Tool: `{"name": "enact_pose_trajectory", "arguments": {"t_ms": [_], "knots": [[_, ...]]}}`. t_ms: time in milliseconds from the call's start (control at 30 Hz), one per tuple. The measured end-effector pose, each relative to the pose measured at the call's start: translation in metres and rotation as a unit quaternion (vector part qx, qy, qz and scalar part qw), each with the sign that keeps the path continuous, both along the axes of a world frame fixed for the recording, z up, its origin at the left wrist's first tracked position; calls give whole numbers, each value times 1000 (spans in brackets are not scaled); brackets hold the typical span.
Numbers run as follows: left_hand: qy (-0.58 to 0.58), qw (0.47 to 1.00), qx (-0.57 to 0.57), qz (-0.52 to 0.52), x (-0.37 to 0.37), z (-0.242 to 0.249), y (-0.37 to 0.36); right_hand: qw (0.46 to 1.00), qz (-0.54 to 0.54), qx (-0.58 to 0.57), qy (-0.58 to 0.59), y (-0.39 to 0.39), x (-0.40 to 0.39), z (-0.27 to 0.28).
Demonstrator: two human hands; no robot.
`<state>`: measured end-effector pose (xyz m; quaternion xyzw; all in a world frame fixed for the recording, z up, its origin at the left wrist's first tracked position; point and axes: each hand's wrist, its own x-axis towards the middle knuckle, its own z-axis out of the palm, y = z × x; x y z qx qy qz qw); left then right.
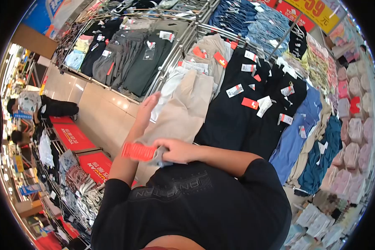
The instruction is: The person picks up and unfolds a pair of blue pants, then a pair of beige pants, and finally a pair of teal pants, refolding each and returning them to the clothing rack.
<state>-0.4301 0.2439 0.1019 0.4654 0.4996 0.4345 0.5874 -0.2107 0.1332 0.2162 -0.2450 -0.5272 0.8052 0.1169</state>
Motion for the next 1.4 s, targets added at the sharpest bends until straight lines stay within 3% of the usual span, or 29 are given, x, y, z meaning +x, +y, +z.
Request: {"name": "enact_pose_trajectory", "arguments": {"t_ms": [67,100,133,167,200,300,367,433,467,500,533,600,633,733,833,933,1033,1100,1133,1233,1267,1333,1367,1400], "knots": [[-25,973,-99,-205,7,-12,0,998,65,11,0,8,-7,15],[-35,941,-144,-303,10,-13,1,999,22,35,-2,15,-8,13],[128,876,-68,-459,18,-11,1,998,-21,61,-5,25,-7,7],[284,759,14,-586,22,-9,1,994,-62,88,-7,36,-5,1],[284,775,40,-563,16,-8,0,987,-141,-6,71,48,-1,-9],[270,821,110,-491,-20,-21,-24,938,-290,-150,113,103,26,-32],[257,847,152,-439,-46,-35,-34,897,-360,-157,201,148,42,-75],[178,914,-6,-365,-62,-56,-25,882,-416,-153,162,180,53,-111],[100,930,-185,-301,-69,-71,-15,864,-428,-198,179,194,61,-136],[19,907,-356,-224,-72,-79,-5,843,-438,-241,197,206,67,-159],[-19,907,-404,-118,-56,-34,-2,830,-454,-254,200,218,68,-183],[-62,912,-382,-133,-66,-50,6,804,-485,-276,206,237,71,-224],[-83,914,-373,-141,-70,-58,8,817,-506,-230,152,240,70,-234],[238,915,-254,-203,-65,-74,6,833,-546,-88,-19,240,73,-268],[352,887,-189,-230,-51,-61,4,835,-545,-63,-43,238,81,-293],[474,863,-95,-144,-37,-63,9,814,-574,-66,-54,237,87,-290],[378,925,7,-38,-18,-38,20,801,-593,-60,-53,238,100,-262],[465,883,-18,-55,-23,-43,31,804,-583,-69,-98,231,108,-247],[505,860,-27,-63,-24,-46,33,806,-574,-15,-146,225,109,-246],[588,796,146,-20,-27,-72,16,757,-505,126,-395,195,106,-240],[559,815,146,-48,-26,-80,12,738,-522,199,-380,180,102,-240],[616,745,188,-176,-3,-67,-16,698,-523,338,-354,136,79,-206],[638,702,207,-237,7,-61,-29,716,-456,392,-355,112,66,-199],[644,700,185,-248,10,-65,-41,745,-378,444,-324,92,56,-203]]}}
